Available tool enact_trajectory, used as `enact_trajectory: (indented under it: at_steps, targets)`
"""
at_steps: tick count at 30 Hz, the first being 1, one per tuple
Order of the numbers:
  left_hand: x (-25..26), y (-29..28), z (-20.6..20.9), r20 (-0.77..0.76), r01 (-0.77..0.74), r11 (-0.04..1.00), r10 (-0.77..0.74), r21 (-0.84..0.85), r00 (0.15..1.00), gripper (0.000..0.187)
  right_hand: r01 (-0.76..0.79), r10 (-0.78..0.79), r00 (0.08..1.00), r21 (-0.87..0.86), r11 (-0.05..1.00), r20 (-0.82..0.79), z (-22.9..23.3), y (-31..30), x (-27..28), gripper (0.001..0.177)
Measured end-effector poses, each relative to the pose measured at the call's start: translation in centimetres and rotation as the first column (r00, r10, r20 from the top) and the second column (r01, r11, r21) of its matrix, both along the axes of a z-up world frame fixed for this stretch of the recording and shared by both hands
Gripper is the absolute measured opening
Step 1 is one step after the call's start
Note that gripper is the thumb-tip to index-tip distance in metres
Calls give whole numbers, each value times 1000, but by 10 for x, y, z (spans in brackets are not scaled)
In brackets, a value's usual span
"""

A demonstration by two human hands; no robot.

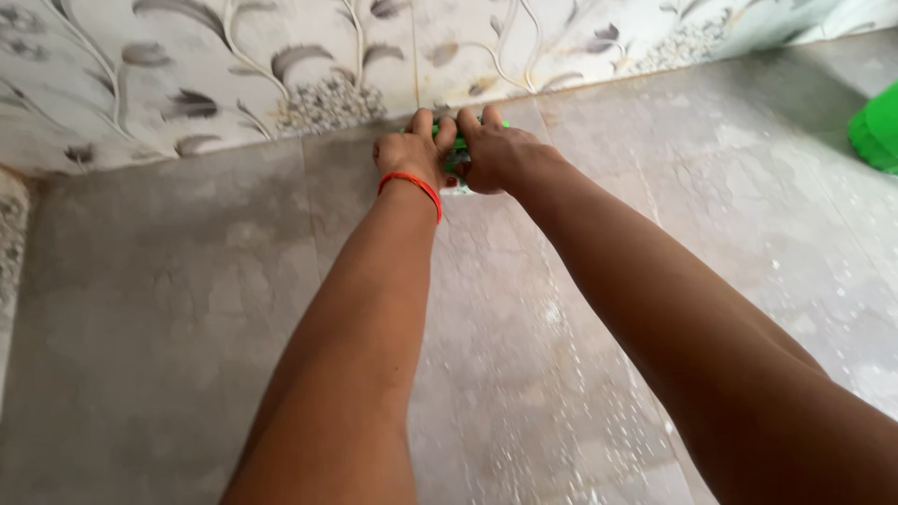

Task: The person scrubs a tiled floor and the wall base using a green brush and water from a bucket.

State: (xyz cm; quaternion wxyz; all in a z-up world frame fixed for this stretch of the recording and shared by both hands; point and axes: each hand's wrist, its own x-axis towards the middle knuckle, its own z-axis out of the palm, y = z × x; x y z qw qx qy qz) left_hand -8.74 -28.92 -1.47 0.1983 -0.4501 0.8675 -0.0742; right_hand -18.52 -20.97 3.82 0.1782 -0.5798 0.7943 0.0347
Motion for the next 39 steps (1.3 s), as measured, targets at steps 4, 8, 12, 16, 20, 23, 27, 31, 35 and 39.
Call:
enact_trajectory:
  at_steps: [4,8,12,16,20,23,27,31,35,39]
  targets:
    - [17,52,-4,-44,4,1000,-4,-13,999,96,-77,77,997,-59,995,10,-3,45,10,76]
    - [37,138,-15,-107,-22,999,25,31,994,83,-83,82,996,31,996,31,-10,118,22,75]
    - [59,230,-14,-74,2,999,2,48,997,79,-106,105,994,132,986,15,-3,194,44,79]
    - [81,308,-6,1,44,990,-45,135,999,75,-109,102,994,221,969,41,10,272,66,68]
    - [104,372,2,54,56,961,-73,270,996,78,-112,96,993,266,957,73,17,336,90,65]
    - [113,406,8,117,56,972,-84,230,990,66,-138,121,989,250,958,83,22,368,102,62]
    - [114,412,24,178,23,964,-73,265,981,73,-92,81,995,248,964,54,19,372,109,63]
    - [116,406,33,181,49,960,-102,275,978,70,-125,113,991,183,975,74,-3,369,101,59]
    - [103,377,25,118,22,964,-55,264,991,66,-303,309,950,-103,948,48,-31,345,79,49]
    - [78,327,10,-6,-47,960,50,275,999,61,-245,262,959,-149,958,109,-33,295,53,48]
